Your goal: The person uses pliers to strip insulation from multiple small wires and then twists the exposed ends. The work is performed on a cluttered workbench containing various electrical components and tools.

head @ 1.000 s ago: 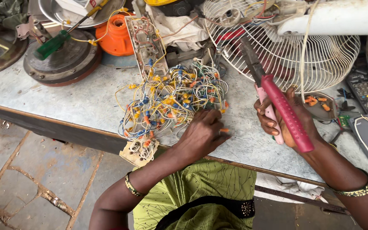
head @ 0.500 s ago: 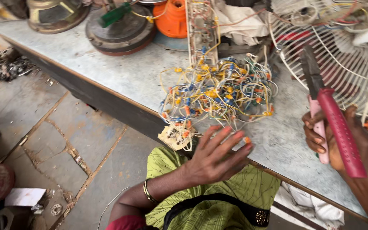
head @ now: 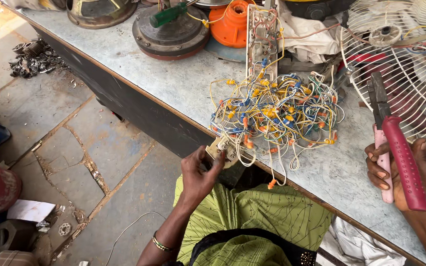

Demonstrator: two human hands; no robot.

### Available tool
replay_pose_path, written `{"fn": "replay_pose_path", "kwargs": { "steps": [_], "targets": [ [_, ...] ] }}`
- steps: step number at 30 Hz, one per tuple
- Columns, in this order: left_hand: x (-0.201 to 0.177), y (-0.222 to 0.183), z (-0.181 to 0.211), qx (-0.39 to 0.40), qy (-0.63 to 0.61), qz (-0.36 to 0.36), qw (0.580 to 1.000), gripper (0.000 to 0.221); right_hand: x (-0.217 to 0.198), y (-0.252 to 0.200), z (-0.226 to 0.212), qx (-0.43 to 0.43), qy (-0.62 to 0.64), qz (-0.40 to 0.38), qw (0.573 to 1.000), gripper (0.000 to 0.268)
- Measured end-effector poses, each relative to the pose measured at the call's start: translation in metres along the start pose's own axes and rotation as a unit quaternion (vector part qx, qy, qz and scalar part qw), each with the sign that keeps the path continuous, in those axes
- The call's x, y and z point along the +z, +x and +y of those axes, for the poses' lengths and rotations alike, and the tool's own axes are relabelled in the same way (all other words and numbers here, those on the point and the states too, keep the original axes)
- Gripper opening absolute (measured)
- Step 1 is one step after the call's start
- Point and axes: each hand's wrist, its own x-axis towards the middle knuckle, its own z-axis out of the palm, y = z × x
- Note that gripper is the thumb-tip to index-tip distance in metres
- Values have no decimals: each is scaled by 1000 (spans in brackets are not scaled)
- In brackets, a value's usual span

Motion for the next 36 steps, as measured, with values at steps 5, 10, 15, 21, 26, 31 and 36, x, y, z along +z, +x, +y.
{"fn": "replay_pose_path", "kwargs": {
  "steps": [5, 10, 15, 21, 26, 31, 36],
  "targets": [
    [-44, 41, 36, 227, 352, 11, 908, 30, 12, -1, -9, -12, 83, -61, 995, 82],
    [-105, 119, 46, 144, 541, 36, 828, 30, 12, 0, -12, -36, 15, -68, 997, 58],
    [-96, 144, 57, 181, 262, 95, 943, 22, 29, -7, -12, -44, 28, -10, 999, 45],
    [-16, 117, 77, -28, -223, -107, 969, 30, 41, -3, -21, -48, 12, -19, 999, 40],
    [10, 101, 78, -2, -359, -128, 924, 25, 35, -2, -15, -50, 16, -9, 999, 41],
    [15, 95, 75, 7, -362, -142, 921, 18, 40, -1, -15, -29, -7, 19, 999, 42],
    [20, 93, 77, -46, -396, -155, 904, 21, 48, -5, -18, -8, -13, 15, 1000, 66]
  ]
}}
